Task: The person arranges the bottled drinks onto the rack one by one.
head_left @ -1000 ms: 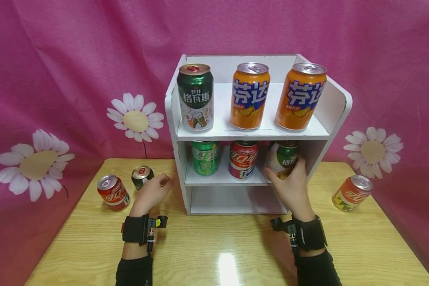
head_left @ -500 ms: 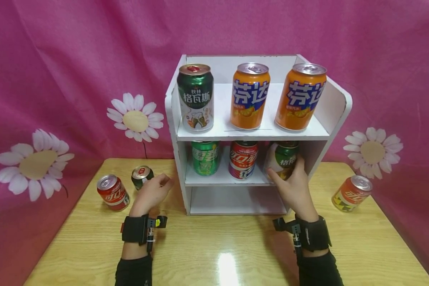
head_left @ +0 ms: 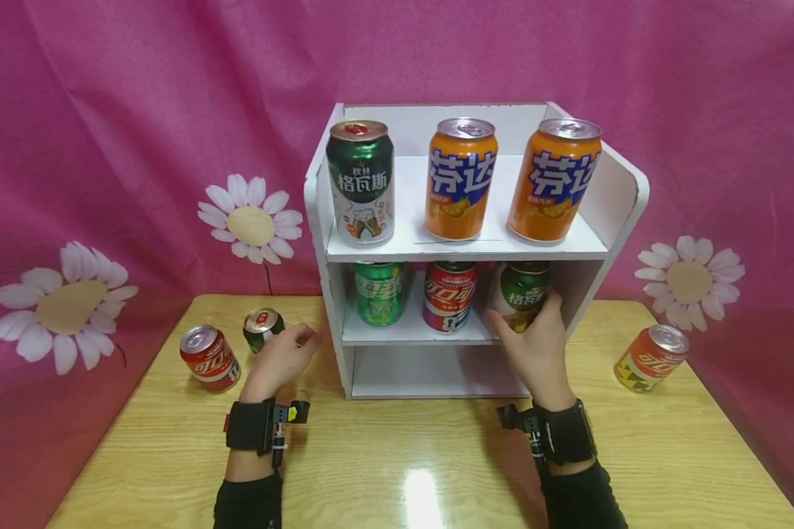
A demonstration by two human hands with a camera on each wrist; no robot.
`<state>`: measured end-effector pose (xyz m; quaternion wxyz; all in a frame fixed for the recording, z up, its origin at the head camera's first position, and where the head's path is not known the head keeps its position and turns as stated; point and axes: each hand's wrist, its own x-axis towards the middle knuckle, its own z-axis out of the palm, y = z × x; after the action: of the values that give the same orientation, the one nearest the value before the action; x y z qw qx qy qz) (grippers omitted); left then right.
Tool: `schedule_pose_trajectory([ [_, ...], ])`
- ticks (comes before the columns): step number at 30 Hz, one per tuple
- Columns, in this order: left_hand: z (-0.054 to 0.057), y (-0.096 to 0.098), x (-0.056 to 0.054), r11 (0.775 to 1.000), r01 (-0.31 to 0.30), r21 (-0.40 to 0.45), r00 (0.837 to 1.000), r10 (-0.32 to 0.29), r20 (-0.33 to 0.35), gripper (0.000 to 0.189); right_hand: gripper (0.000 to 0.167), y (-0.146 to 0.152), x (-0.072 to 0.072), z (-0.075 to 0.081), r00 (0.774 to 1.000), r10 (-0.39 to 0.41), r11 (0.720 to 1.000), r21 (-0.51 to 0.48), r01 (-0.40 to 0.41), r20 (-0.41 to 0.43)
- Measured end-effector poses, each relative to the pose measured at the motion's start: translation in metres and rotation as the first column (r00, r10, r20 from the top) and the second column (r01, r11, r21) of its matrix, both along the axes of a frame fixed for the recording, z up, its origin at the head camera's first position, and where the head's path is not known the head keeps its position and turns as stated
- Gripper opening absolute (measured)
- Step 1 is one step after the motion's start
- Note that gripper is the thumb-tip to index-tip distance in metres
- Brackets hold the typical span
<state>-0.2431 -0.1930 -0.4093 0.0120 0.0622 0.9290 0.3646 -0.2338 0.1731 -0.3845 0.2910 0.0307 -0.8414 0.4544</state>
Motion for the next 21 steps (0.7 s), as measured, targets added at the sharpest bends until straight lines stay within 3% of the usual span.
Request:
schedule_pose_trajectory([
  [7, 0.0003, -0.0005, -0.0004, 1.0, 0.006, -0.004, 1.0, -0.006, -0.012, 0.041, 0.089, 0.008, 0.0022, 0.0033, 0.991, 0.111, 0.994, -0.012, -0.11, 0.08],
  [11, 0.0006, -0.0007, -0.0006, 1.0, 0.006, -0.012, 1.0, -0.006, -0.009, 0.041, 0.088, 0.0101, 0.0033, 0.0048, 0.989, 0.111, 0.993, 0.039, -0.115, 0.095],
  [21, -0.0013, 0.0011, -0.0012, 1.0, 0.0, -0.013, 1.0, 0.0, -0.008, 0.033, 0.087, 0.0077, 0.0024, 0.0039, 0.994, 0.08, 0.995, 0.045, -0.084, 0.075],
])
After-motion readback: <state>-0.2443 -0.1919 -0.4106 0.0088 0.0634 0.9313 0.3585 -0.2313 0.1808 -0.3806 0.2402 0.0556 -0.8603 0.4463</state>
